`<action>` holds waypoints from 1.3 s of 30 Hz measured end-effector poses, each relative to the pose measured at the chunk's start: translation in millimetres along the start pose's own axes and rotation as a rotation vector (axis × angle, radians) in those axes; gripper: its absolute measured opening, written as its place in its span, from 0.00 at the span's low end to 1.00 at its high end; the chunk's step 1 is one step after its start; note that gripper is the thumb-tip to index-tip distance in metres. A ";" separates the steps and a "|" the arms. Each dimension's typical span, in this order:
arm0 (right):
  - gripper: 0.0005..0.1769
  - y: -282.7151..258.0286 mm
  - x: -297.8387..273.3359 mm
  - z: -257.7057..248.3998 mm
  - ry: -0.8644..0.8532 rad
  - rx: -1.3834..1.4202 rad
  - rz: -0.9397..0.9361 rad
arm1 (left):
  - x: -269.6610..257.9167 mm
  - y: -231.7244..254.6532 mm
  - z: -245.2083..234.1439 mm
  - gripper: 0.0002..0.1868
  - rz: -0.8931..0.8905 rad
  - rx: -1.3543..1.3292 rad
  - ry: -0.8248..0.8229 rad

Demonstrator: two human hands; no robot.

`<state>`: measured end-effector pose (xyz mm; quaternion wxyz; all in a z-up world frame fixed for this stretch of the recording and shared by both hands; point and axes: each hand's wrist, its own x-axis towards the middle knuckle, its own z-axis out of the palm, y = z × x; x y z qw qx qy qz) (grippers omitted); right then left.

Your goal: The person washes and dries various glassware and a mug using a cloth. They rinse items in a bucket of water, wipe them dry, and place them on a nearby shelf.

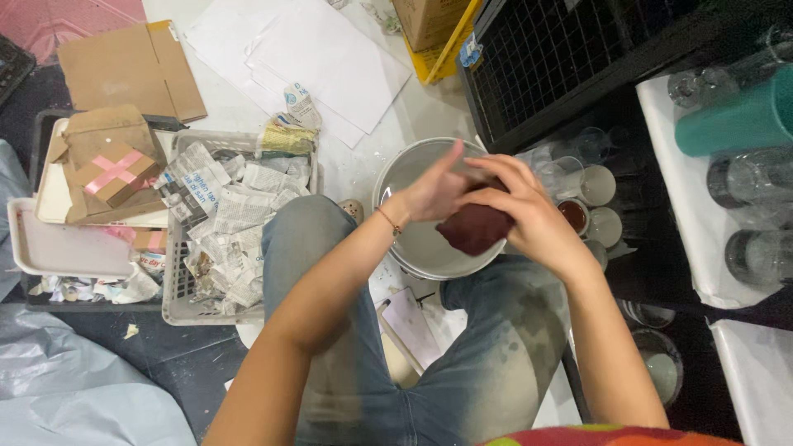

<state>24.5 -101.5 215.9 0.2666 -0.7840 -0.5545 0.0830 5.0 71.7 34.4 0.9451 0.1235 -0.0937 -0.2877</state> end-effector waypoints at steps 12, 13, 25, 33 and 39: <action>0.36 8.5 -19.9 -20.3 -0.062 -0.580 0.178 | -20.2 8.1 -3.7 0.19 -0.236 0.285 0.091; 0.33 7.9 -22.6 -18.8 -0.010 -0.609 0.063 | -19.7 7.4 -4.2 0.18 -0.201 0.204 0.076; 0.23 63.7 -35.7 75.7 -0.076 -0.773 -0.187 | 7.3 -15.3 3.3 0.09 -0.558 0.758 0.175; 0.15 139.9 -25.0 139.1 -0.057 -0.685 0.053 | 32.9 -37.4 -63.1 0.35 -0.261 1.725 0.713; 0.15 181.7 -1.6 186.7 -0.452 -0.472 0.537 | 32.0 -55.0 -125.7 0.37 -0.138 2.081 0.890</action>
